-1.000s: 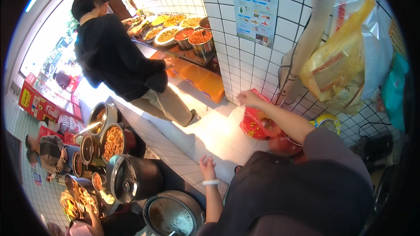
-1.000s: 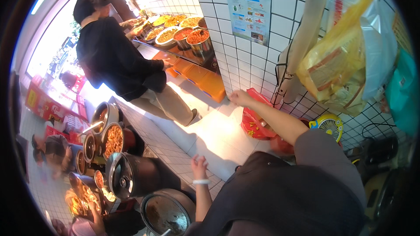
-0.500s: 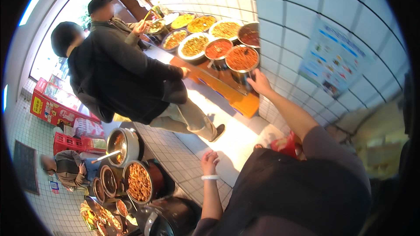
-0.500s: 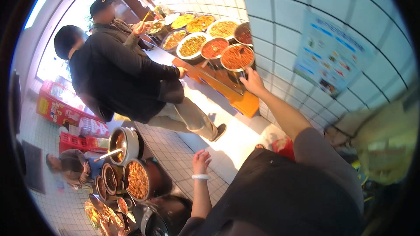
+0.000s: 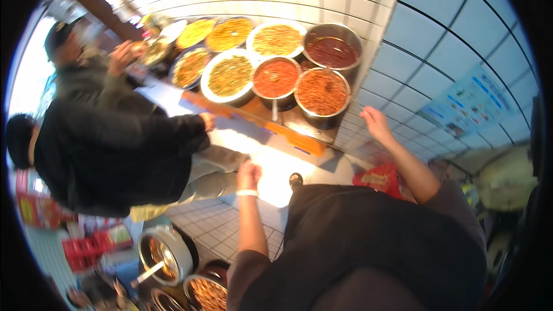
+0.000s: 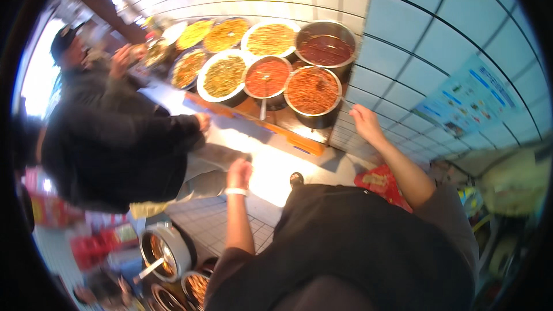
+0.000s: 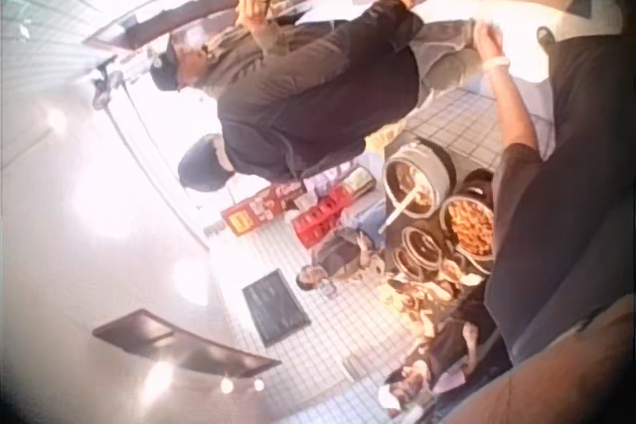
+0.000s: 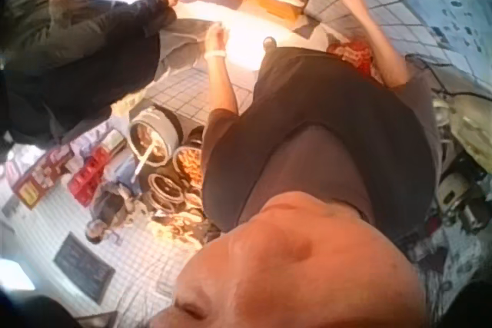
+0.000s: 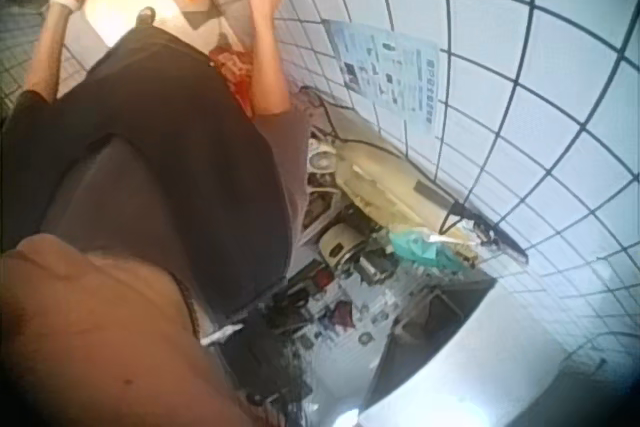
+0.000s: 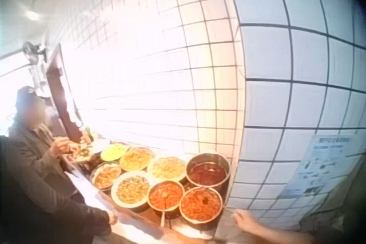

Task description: The person stir-fries small brown items in a large wok using a metal spatula, then transfers the cooked contents into a metal bowl. The person then moves to a sink area, picks up a bowl of mixed vegetables, and transfers the contents into a larger plastic container.

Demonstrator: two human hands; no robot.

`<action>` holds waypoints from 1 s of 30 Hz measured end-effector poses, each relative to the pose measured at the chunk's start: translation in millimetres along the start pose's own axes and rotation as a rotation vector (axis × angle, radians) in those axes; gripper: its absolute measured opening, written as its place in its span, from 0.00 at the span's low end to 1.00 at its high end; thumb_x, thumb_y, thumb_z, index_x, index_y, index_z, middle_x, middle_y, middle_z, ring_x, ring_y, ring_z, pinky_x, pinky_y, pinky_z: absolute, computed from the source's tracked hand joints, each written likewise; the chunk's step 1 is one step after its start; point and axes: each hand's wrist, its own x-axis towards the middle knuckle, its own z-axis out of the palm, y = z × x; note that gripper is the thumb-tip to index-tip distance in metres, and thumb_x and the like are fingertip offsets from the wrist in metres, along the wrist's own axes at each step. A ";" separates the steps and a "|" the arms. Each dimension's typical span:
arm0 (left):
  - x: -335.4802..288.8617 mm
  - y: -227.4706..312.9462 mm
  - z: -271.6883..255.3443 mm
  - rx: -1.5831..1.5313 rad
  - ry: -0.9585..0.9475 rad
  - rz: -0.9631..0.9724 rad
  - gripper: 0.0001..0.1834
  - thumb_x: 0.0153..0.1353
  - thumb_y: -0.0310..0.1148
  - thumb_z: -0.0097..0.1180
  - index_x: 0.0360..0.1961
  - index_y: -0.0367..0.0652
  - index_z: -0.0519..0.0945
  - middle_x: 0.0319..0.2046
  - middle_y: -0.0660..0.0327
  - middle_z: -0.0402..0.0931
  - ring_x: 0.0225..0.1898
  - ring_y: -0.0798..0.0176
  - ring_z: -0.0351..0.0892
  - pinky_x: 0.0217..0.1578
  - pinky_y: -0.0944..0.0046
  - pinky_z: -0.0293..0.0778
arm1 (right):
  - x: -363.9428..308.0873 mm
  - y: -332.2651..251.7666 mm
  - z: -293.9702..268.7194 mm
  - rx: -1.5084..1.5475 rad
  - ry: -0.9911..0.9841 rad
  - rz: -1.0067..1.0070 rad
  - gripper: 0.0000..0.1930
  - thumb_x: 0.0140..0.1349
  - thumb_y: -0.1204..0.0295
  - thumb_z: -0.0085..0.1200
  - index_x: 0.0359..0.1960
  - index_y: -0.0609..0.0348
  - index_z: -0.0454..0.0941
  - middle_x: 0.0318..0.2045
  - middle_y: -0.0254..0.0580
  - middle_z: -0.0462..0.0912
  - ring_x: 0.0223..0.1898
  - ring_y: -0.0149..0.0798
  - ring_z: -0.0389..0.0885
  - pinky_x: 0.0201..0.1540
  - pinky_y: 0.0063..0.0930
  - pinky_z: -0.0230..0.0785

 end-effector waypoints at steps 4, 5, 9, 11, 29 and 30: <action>94.5 71.3 -28.9 -0.378 0.226 -0.114 0.12 0.55 0.34 0.53 0.34 0.36 0.71 0.33 0.52 0.72 0.37 0.52 0.75 0.36 0.59 0.78 | 0.7 -46.4 4.9 -0.220 -0.212 -0.056 0.07 0.57 0.69 0.44 0.34 0.56 0.71 0.20 0.51 0.75 0.25 0.54 0.75 0.27 0.40 0.66; 120.9 83.7 -41.2 -0.409 0.314 -0.053 0.12 0.56 0.32 0.50 0.37 0.35 0.70 0.36 0.48 0.70 0.43 0.49 0.72 0.42 0.55 0.76 | 3.7 -49.2 10.9 -0.247 -0.205 -0.097 0.07 0.57 0.69 0.44 0.34 0.56 0.71 0.20 0.51 0.75 0.26 0.54 0.75 0.27 0.41 0.66; 189.9 132.0 -57.4 -0.449 0.334 -0.039 0.09 0.54 0.27 0.47 0.35 0.33 0.70 0.40 0.47 0.69 0.47 0.46 0.68 0.49 0.51 0.72 | 0.9 -39.4 31.3 -0.360 -0.146 -0.140 0.04 0.56 0.71 0.45 0.31 0.56 0.70 0.20 0.50 0.74 0.25 0.55 0.73 0.26 0.43 0.65; 222.4 141.5 -96.0 -0.534 0.339 -0.055 0.09 0.55 0.28 0.48 0.35 0.34 0.68 0.42 0.46 0.68 0.47 0.45 0.68 0.47 0.47 0.73 | 0.9 -28.8 32.3 -0.378 -0.143 -0.144 0.03 0.56 0.72 0.45 0.29 0.56 0.68 0.19 0.50 0.74 0.24 0.54 0.73 0.25 0.43 0.64; 355.2 215.3 -112.1 -0.657 0.390 0.114 0.20 0.48 0.31 0.57 0.38 0.41 0.61 0.44 0.40 0.64 0.50 0.40 0.66 0.45 0.44 0.71 | 27.9 -45.4 42.7 -0.437 -0.159 0.013 0.04 0.55 0.74 0.46 0.26 0.61 0.67 0.20 0.54 0.71 0.26 0.57 0.71 0.26 0.42 0.62; 358.9 217.0 -109.0 -0.703 0.406 0.094 0.20 0.48 0.31 0.56 0.38 0.41 0.61 0.45 0.39 0.63 0.51 0.40 0.65 0.45 0.44 0.71 | 31.1 -42.7 48.4 -0.431 -0.155 0.009 0.04 0.55 0.74 0.45 0.26 0.61 0.67 0.20 0.55 0.71 0.26 0.58 0.71 0.26 0.42 0.62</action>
